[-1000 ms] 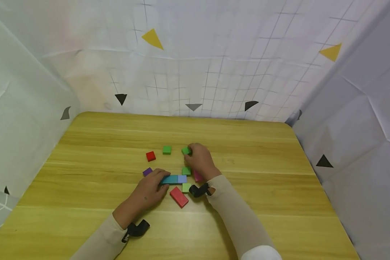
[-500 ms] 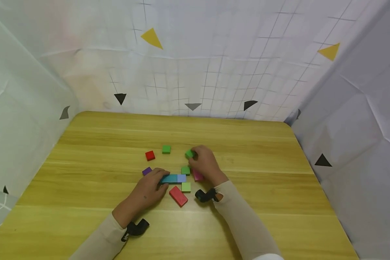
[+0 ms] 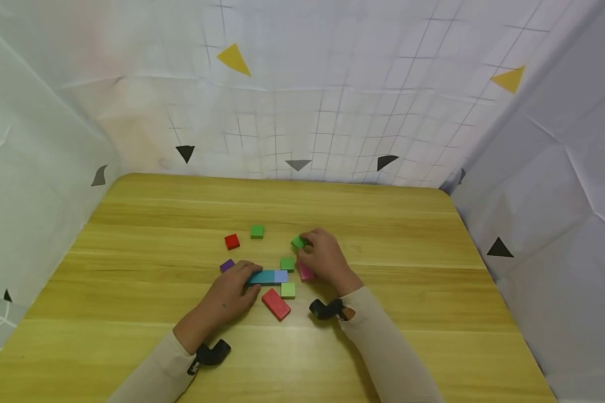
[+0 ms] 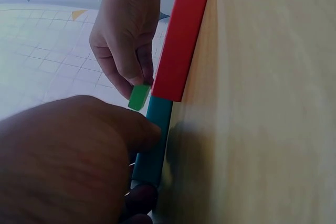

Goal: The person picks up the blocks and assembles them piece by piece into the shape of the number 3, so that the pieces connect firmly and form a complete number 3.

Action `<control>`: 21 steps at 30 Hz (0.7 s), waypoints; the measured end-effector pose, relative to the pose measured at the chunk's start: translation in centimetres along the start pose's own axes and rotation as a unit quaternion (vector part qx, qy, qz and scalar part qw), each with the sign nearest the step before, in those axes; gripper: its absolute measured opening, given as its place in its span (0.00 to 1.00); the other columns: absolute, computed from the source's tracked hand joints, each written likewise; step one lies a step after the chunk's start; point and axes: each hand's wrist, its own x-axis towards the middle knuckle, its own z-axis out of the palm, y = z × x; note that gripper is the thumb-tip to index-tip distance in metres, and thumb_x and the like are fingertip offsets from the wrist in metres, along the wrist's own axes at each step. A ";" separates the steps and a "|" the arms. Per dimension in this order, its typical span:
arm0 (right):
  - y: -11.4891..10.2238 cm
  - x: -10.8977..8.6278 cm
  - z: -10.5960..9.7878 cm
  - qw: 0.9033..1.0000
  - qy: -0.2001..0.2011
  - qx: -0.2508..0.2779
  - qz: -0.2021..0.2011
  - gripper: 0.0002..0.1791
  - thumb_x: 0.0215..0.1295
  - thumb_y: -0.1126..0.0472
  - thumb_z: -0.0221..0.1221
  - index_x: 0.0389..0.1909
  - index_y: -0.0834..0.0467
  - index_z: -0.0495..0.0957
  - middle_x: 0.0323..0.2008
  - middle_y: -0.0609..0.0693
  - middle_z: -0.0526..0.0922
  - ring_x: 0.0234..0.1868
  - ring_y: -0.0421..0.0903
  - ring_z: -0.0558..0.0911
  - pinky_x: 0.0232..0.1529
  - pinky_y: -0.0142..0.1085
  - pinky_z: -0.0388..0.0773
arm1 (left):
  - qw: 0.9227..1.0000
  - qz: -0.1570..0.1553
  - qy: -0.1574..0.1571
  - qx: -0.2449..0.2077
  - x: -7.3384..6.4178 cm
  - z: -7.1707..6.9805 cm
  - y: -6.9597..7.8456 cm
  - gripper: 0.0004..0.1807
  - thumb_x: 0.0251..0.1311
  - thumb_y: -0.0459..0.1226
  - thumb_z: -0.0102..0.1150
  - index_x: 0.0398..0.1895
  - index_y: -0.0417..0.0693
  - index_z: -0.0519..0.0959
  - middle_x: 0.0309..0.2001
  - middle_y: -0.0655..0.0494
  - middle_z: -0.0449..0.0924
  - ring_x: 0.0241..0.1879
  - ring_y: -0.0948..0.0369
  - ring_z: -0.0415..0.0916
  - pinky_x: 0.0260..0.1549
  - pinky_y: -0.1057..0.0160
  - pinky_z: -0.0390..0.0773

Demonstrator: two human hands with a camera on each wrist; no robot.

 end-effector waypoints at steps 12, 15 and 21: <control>-0.6 -2.5 -1.3 1.000 0.019 0.008 -0.016 0.18 0.59 0.59 0.68 0.49 0.60 0.84 0.46 0.53 0.83 0.46 0.51 0.84 0.45 0.45 0.83 | 1.000 -0.010 -0.004 -0.002 0.0 -0.1 0.2 0.19 0.67 0.40 0.60 0.59 0.49 0.77 0.55 0.59 0.77 0.56 0.61 0.76 0.56 0.56 0.77; -0.5 -3.0 -1.3 1.000 0.011 0.020 -0.010 0.18 0.59 0.59 0.67 0.50 0.60 0.84 0.47 0.53 0.83 0.47 0.51 0.83 0.46 0.44 0.83 | 1.000 -0.013 -0.005 -0.007 0.0 -0.1 0.2 0.19 0.67 0.40 0.60 0.59 0.48 0.77 0.55 0.59 0.77 0.56 0.60 0.76 0.56 0.56 0.77; -0.3 -4.0 -1.1 0.999 0.004 0.032 -0.016 0.20 0.59 0.59 0.68 0.52 0.59 0.83 0.48 0.52 0.83 0.48 0.51 0.83 0.48 0.44 0.83 | 1.000 -0.009 -0.002 -0.008 0.0 0.1 0.1 0.19 0.66 0.40 0.60 0.59 0.48 0.77 0.55 0.59 0.78 0.56 0.60 0.76 0.56 0.56 0.77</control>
